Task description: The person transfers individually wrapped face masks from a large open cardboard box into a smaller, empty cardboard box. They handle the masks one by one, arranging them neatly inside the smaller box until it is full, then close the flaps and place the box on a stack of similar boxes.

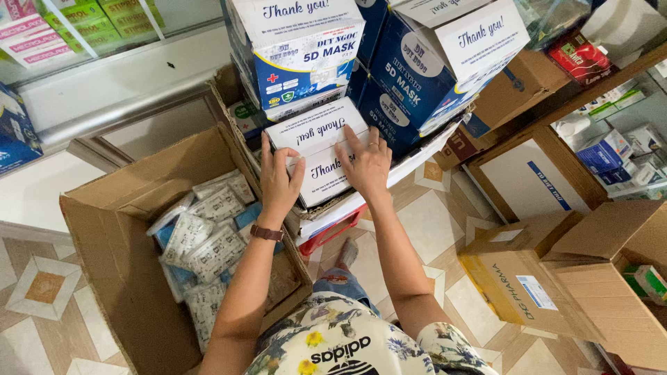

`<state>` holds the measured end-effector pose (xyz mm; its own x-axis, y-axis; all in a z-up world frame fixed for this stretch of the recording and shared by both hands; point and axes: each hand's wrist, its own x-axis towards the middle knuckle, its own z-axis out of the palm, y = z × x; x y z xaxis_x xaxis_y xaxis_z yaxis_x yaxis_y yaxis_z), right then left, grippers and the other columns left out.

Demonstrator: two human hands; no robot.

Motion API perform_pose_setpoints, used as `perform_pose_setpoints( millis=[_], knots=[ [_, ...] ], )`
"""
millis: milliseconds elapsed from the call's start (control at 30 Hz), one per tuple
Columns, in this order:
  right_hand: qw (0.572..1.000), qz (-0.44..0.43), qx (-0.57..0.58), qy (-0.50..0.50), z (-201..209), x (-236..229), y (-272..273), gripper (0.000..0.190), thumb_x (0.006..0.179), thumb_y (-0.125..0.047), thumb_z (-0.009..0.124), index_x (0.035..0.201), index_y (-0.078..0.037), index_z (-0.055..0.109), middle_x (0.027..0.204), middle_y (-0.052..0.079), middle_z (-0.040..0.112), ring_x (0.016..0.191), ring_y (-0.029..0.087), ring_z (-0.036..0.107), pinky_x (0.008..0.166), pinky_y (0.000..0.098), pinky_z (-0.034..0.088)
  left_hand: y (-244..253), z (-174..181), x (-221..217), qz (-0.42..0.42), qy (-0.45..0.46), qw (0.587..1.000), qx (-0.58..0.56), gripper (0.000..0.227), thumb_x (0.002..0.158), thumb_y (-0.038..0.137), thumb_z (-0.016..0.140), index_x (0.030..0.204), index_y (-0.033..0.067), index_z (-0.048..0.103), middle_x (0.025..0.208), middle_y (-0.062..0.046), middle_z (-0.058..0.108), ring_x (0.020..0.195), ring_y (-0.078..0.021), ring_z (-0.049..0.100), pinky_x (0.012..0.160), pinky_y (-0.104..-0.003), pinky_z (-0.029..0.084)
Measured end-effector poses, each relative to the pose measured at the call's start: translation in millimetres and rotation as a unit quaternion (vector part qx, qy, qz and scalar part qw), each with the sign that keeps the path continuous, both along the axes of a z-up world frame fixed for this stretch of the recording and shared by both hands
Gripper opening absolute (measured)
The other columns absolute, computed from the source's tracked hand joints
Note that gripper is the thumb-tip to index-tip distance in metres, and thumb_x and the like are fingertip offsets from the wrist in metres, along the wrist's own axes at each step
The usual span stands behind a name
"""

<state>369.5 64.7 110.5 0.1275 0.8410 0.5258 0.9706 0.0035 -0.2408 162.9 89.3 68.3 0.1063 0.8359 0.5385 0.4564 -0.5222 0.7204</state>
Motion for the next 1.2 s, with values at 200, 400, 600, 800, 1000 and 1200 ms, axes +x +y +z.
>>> perform_pose_setpoints(
  millis=[200,400,600,800,1000,1200],
  knots=[
    [1.0,0.0,0.003,0.018,2,5,8,0.043,0.095,-0.049,0.069,0.13,-0.025,0.073,0.123,0.031,0.064,0.101,0.041,0.065,0.08,0.0483,0.054,-13,8,2,-0.016,0.0,0.996,-0.086,0.031,0.102,0.027,0.067,0.125,0.0096,0.055,0.158,-0.034,0.035,0.157,-0.0514,0.029,0.11,-0.051,0.047],
    [0.994,0.023,-0.09,0.062,8,28,13,0.049,0.093,-0.051,0.069,0.136,-0.027,0.07,0.091,0.024,0.07,0.073,0.035,0.072,0.064,0.0427,0.058,-45,6,13,-0.092,-0.04,0.985,-0.144,0.077,0.098,0.028,0.07,0.158,0.0063,0.027,0.163,-0.042,-0.005,0.152,-0.0551,0.015,0.116,-0.05,0.039],
    [0.993,0.064,-0.058,0.074,4,34,16,0.048,0.094,-0.049,0.069,0.136,-0.025,0.07,0.091,0.025,0.071,0.075,0.036,0.072,0.066,0.0428,0.058,-45,-8,24,-0.102,-0.089,0.981,-0.137,0.084,0.098,0.027,0.071,0.163,0.0087,0.021,0.165,-0.039,-0.018,0.156,-0.0518,0.005,0.119,-0.049,0.035],
    [0.996,0.059,-0.029,0.052,-2,32,22,0.042,0.097,-0.047,0.071,0.129,-0.021,0.075,0.09,0.024,0.074,0.077,0.037,0.072,0.07,0.045,0.058,-38,-34,30,-0.094,-0.111,0.983,-0.114,0.091,0.097,0.028,0.074,0.165,0.009,0.018,0.165,-0.038,-0.019,0.158,-0.0492,-0.011,0.127,-0.05,0.017],
    [0.996,0.075,0.025,0.04,-5,33,22,0.037,0.1,-0.045,0.072,0.125,-0.018,0.078,0.097,0.019,0.076,0.078,0.036,0.074,0.068,0.044,0.058,-36,-47,38,-0.072,-0.089,0.992,-0.059,0.096,0.095,0.031,0.077,0.166,0.0072,0.016,0.166,-0.038,-0.017,0.158,-0.0493,-0.015,0.128,-0.054,0.007],
    [0.993,0.076,-0.005,0.09,-4,34,18,0.035,0.103,-0.04,0.071,0.128,-0.016,0.077,0.105,0.016,0.077,0.083,0.03,0.076,0.073,0.039,0.059,-62,-7,7,-0.082,-0.183,0.974,-0.103,0.057,0.098,0.025,0.071,0.149,0.0135,0.05,0.17,-0.034,0.004,0.161,-0.046,0.007,0.126,-0.05,0.024]
  ],
)
